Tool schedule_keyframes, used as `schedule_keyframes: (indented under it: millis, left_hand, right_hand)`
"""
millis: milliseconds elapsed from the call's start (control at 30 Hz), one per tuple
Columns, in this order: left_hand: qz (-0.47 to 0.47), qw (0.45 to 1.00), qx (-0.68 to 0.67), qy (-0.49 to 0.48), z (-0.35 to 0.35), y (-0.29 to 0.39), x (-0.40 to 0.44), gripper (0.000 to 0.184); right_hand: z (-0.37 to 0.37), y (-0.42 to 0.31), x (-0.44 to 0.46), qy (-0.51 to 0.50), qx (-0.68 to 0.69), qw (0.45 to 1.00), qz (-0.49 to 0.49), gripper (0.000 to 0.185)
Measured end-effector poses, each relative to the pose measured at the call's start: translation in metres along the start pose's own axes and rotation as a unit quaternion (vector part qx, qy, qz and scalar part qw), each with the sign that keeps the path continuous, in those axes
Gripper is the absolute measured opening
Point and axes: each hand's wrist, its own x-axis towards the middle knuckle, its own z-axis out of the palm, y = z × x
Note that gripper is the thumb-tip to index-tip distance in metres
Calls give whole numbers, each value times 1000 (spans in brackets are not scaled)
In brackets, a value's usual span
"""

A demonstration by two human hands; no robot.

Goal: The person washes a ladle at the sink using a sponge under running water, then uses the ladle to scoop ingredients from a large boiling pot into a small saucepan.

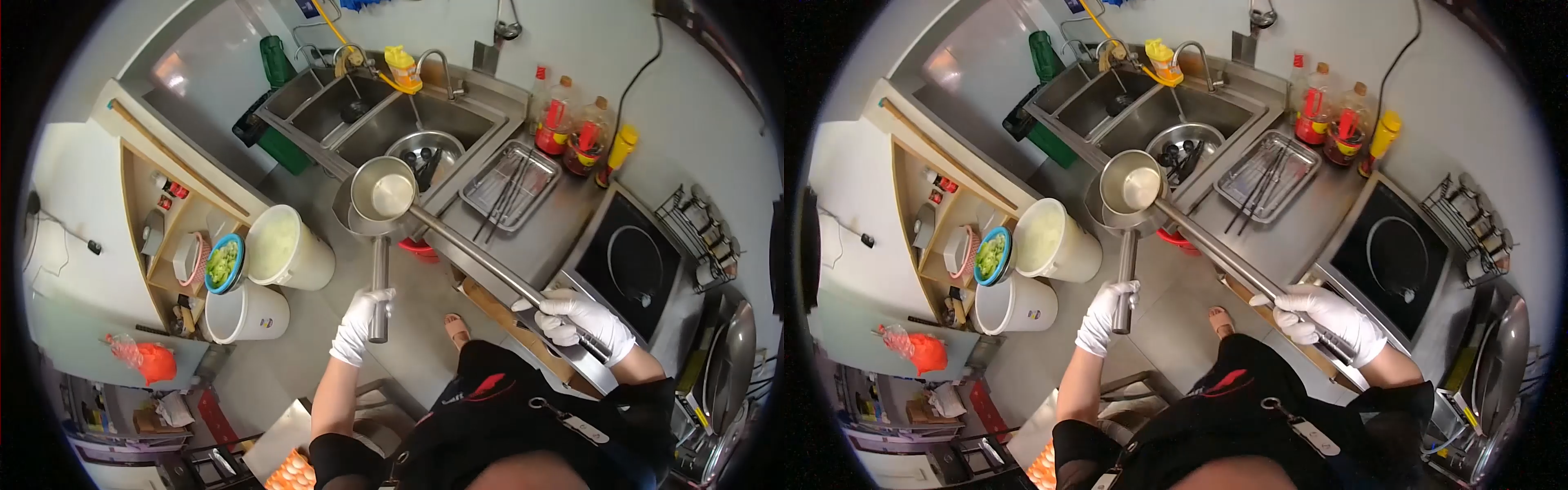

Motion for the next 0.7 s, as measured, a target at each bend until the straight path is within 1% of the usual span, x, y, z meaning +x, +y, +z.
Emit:
schedule_keyframes:
  millis: [67,133,167,267,300,400,433,500,533,567,600,633,667,700]
  left_hand:
    - [15,1000,18,16,-17,30,32,17]
    - [6,999,33,4,-45,57,60,24]
    - [3,999,39,-11,-52,71,74,28]
    - [-30,997,51,-50,-73,119,105,30]
    - [-19,996,73,-53,-77,133,117,30]
    - [-35,988,58,-139,-93,159,172,30]
    - [-49,984,64,-159,-96,169,189,30]
    - [-63,966,129,-215,-95,186,220,32]
    - [-66,954,164,-240,-95,198,232,34]
    - [-85,953,149,-251,-90,205,240,34]
    - [-93,939,154,-295,-89,209,253,34]
    - [-98,929,173,-311,-79,208,266,34]
    - [-104,917,190,-335,-74,214,275,35]
    - [-105,902,194,-371,-69,215,289,35]
  right_hand:
    - [2,-29,43,-13,13,1000,-6,39]
    - [3,-52,76,-13,28,999,-13,40]
    - [7,-61,86,4,28,1000,-12,42]
    - [18,-83,109,8,42,998,-39,43]
    - [22,-86,116,28,49,997,-47,43]
    - [32,-82,135,63,91,991,-77,43]
    - [45,-80,141,84,131,985,-78,45]
    - [73,-69,156,128,154,972,-123,46]
    - [89,-61,167,153,162,963,-149,46]
    - [101,-48,179,172,210,945,-180,52]
    - [119,-38,190,206,223,932,-200,53]
    - [123,-30,195,235,232,919,-216,53]
    - [143,-23,203,273,240,902,-234,54]
    - [157,-18,207,275,253,895,-243,50]
